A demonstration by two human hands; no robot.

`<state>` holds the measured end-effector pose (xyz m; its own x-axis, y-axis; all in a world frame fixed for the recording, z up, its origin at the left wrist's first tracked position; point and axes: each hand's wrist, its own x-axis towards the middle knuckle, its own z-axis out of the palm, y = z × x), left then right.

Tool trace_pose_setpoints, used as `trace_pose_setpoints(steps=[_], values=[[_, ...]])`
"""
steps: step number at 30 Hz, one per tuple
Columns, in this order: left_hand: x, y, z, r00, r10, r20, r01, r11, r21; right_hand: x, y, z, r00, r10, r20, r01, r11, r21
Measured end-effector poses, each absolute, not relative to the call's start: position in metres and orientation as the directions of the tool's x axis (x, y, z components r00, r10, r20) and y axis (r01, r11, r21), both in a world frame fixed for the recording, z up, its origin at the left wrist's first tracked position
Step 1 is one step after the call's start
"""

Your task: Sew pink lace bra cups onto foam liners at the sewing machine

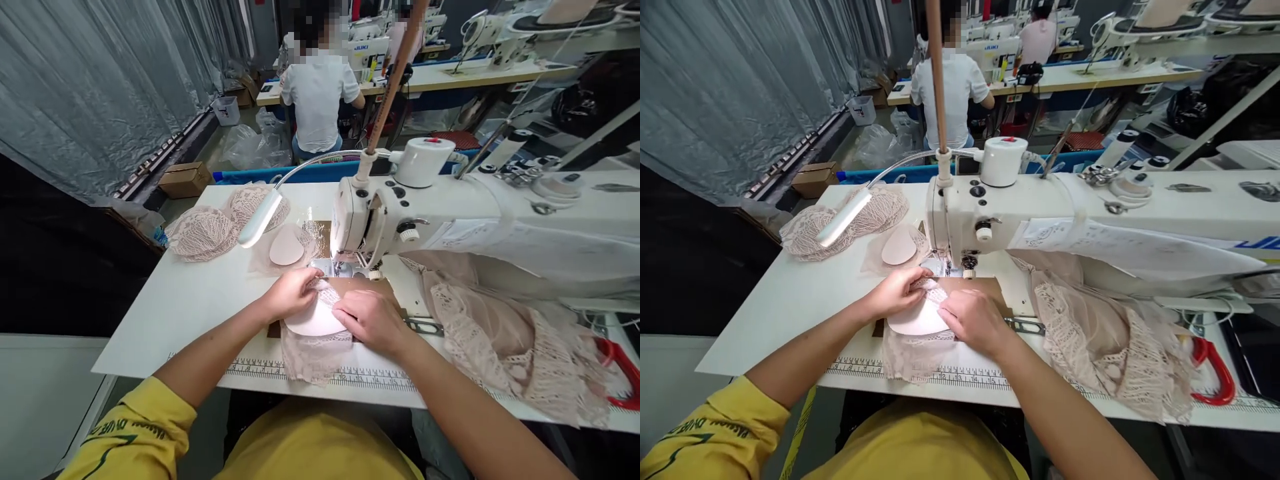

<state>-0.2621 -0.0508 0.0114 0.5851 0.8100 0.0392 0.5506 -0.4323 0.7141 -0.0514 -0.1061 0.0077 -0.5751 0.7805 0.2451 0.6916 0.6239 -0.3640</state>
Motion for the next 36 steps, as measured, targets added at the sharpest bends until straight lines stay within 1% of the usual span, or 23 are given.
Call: trace_pose_setpoints(steps=[2, 4, 7, 10, 12, 14, 15, 17, 18, 20, 22, 24, 27, 29, 36], values=[[-0.263, -0.044, 0.01, 0.532, 0.844, 0.068, 0.606, -0.435, 0.666, -0.053, -0.106, 0.006, -0.557, 0.799, 0.227, 0.718, 0.601, -0.352], [-0.262, -0.041, 0.011, 0.522, 0.849, 0.084, 0.63, -0.45, 0.633, -0.054, -0.106, 0.005, -0.54, 0.809, 0.231, 0.732, 0.587, -0.345], [-0.253, -0.039, 0.012, 0.583, 0.805, 0.106, 0.608, -0.519, 0.601, -0.054, -0.105, 0.004, -0.485, 0.839, 0.248, 0.773, 0.544, -0.328], [-0.244, -0.035, 0.01, 0.648, 0.752, 0.12, 0.59, -0.595, 0.546, -0.055, -0.103, 0.003, -0.435, 0.874, 0.215, 0.838, 0.481, -0.26], [-0.243, -0.029, 0.009, 0.651, 0.749, 0.124, 0.601, -0.608, 0.518, -0.055, -0.102, 0.002, -0.42, 0.891, 0.174, 0.868, 0.45, -0.21], [-0.248, -0.025, 0.011, 0.624, 0.77, 0.135, 0.626, -0.596, 0.503, -0.056, -0.101, 0.002, -0.41, 0.898, 0.16, 0.879, 0.436, -0.193], [-0.251, -0.024, 0.014, 0.603, 0.784, 0.15, 0.648, -0.59, 0.481, -0.056, -0.101, 0.002, -0.405, 0.9, 0.164, 0.881, 0.432, -0.194], [-0.257, -0.028, 0.021, 0.568, 0.795, 0.212, 0.692, -0.601, 0.401, -0.057, -0.101, 0.0, -0.394, 0.901, 0.183, 0.883, 0.426, -0.197], [-0.259, -0.032, 0.025, 0.572, 0.781, 0.25, 0.697, -0.624, 0.353, -0.057, -0.101, -0.001, -0.39, 0.901, 0.19, 0.884, 0.424, -0.195], [-0.26, -0.042, 0.03, 0.645, 0.707, 0.29, 0.65, -0.707, 0.28, -0.058, -0.101, -0.003, -0.39, 0.9, 0.195, 0.888, 0.424, -0.18], [-0.257, -0.053, 0.029, 0.74, 0.616, 0.269, 0.561, -0.786, 0.259, -0.058, -0.102, -0.004, -0.394, 0.899, 0.193, 0.889, 0.426, -0.168], [-0.253, -0.059, 0.022, 0.79, 0.567, 0.235, 0.516, -0.821, 0.244, -0.057, -0.102, -0.004, -0.386, 0.902, 0.193, 0.893, 0.418, -0.165], [-0.25, -0.06, 0.009, 0.803, 0.557, 0.213, 0.517, -0.828, 0.217, -0.058, -0.102, -0.002, -0.364, 0.91, 0.198, 0.9, 0.399, -0.177], [-0.25, -0.056, 0.005, 0.81, 0.551, 0.201, 0.51, -0.831, 0.22, -0.058, -0.102, 0.0, -0.348, 0.917, 0.195, 0.905, 0.383, -0.184], [-0.253, -0.044, 0.008, 0.839, 0.516, 0.176, 0.486, -0.854, 0.186, -0.06, -0.099, 0.001, -0.322, 0.93, 0.175, 0.92, 0.351, -0.172]])
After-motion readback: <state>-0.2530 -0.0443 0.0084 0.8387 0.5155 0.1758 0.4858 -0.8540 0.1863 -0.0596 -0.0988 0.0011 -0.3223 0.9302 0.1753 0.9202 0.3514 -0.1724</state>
